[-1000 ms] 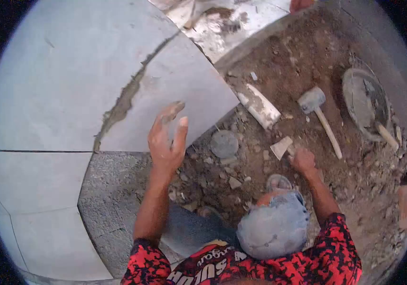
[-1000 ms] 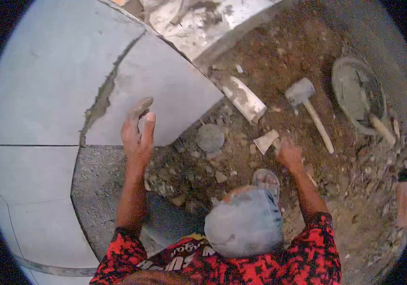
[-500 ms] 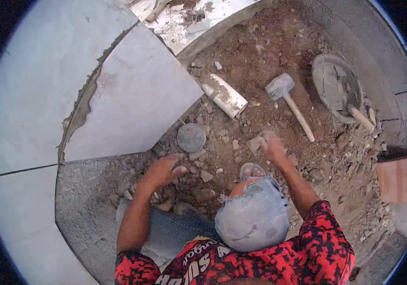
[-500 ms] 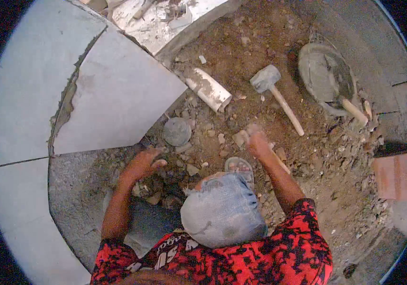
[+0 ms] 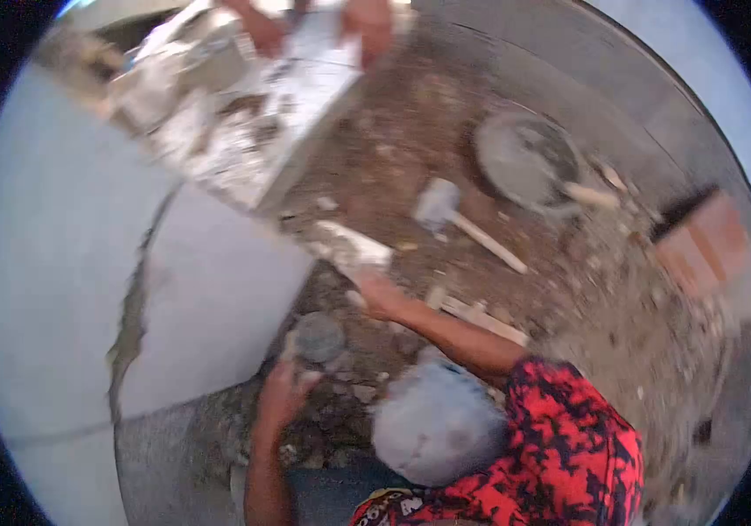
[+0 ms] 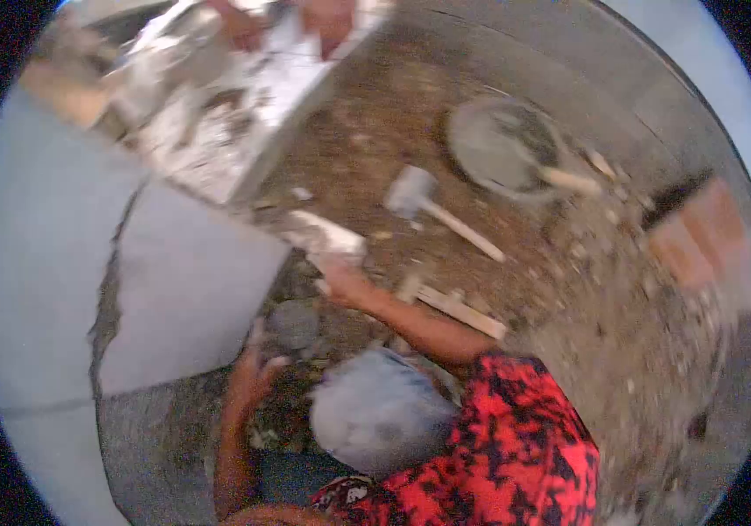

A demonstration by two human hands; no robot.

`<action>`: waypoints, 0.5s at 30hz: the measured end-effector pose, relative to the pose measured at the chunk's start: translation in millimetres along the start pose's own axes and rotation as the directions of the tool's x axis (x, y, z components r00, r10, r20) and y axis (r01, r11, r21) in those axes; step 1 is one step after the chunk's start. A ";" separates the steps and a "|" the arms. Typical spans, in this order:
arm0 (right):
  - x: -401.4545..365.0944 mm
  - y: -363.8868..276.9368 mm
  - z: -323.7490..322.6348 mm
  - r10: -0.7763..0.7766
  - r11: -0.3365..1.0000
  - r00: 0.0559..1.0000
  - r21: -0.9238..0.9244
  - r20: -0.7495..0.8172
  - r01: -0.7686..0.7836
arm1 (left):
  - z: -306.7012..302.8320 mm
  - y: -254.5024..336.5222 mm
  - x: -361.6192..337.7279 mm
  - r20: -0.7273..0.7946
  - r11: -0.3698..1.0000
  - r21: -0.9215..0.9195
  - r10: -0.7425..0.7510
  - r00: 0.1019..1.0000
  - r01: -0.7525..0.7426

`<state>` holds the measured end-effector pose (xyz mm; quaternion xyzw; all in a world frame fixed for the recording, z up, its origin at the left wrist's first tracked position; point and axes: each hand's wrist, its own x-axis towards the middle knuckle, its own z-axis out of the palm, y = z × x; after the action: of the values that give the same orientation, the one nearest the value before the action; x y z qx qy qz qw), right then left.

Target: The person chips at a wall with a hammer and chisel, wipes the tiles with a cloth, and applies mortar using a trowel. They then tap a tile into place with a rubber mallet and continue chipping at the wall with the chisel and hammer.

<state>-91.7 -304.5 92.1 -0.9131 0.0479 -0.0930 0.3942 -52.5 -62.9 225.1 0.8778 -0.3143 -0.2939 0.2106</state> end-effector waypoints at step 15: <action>-227.4 26.8 -51.2 0.573 0.791 0.807 0.160 0.143 -0.590 | 26.2 -6.4 29.3 0.394 0.976 0.214 -0.042 0.918 -0.048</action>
<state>-325.2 -322.7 77.0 -0.8134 0.3000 0.0683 0.4936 -48.3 -82.9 191.0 0.8174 -0.3823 -0.4287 0.0448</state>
